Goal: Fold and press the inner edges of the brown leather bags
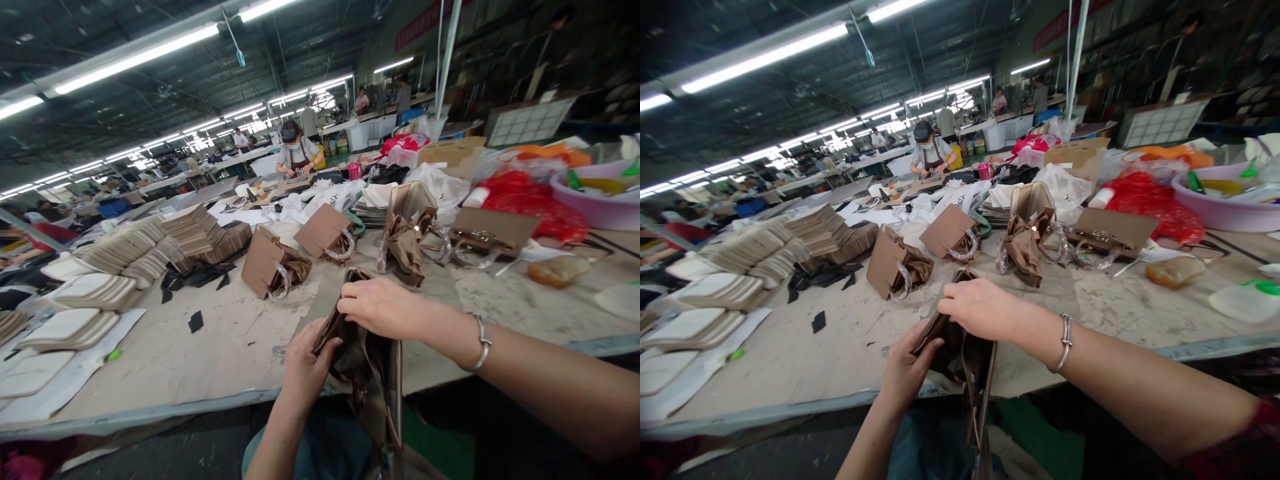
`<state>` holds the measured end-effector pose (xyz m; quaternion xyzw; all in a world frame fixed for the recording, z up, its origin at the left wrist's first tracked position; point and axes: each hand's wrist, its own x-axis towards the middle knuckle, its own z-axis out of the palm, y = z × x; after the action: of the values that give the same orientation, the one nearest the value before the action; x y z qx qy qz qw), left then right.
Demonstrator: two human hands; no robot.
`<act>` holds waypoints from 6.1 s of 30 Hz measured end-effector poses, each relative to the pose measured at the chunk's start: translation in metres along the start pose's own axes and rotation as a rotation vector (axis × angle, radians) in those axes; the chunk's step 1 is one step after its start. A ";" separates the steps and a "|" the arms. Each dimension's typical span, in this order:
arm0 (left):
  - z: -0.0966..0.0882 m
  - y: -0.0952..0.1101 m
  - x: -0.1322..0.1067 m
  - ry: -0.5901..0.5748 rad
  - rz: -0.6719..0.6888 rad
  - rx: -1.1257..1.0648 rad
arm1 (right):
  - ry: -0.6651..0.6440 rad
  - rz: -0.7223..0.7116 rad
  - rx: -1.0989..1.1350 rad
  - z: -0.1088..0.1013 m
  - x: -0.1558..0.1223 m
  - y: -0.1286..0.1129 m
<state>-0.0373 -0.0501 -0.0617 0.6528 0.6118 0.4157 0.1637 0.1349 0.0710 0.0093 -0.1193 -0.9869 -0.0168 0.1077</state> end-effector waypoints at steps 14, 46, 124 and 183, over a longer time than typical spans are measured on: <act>0.004 -0.009 0.002 0.056 -0.032 0.038 | -0.016 -0.067 -0.015 -0.002 0.004 0.006; 0.016 -0.009 -0.003 0.283 -0.087 0.134 | -0.015 0.217 -0.043 0.004 0.016 0.018; -0.007 0.034 0.098 -0.348 -0.003 0.649 | 0.068 0.218 -0.057 0.002 0.014 0.049; 0.021 0.035 0.152 -0.348 -0.072 0.793 | 0.273 0.535 0.060 0.006 0.013 0.066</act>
<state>-0.0132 0.0915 0.0035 0.7039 0.7097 0.0263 0.0155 0.1375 0.1387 0.0063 -0.3684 -0.8969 0.0253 0.2432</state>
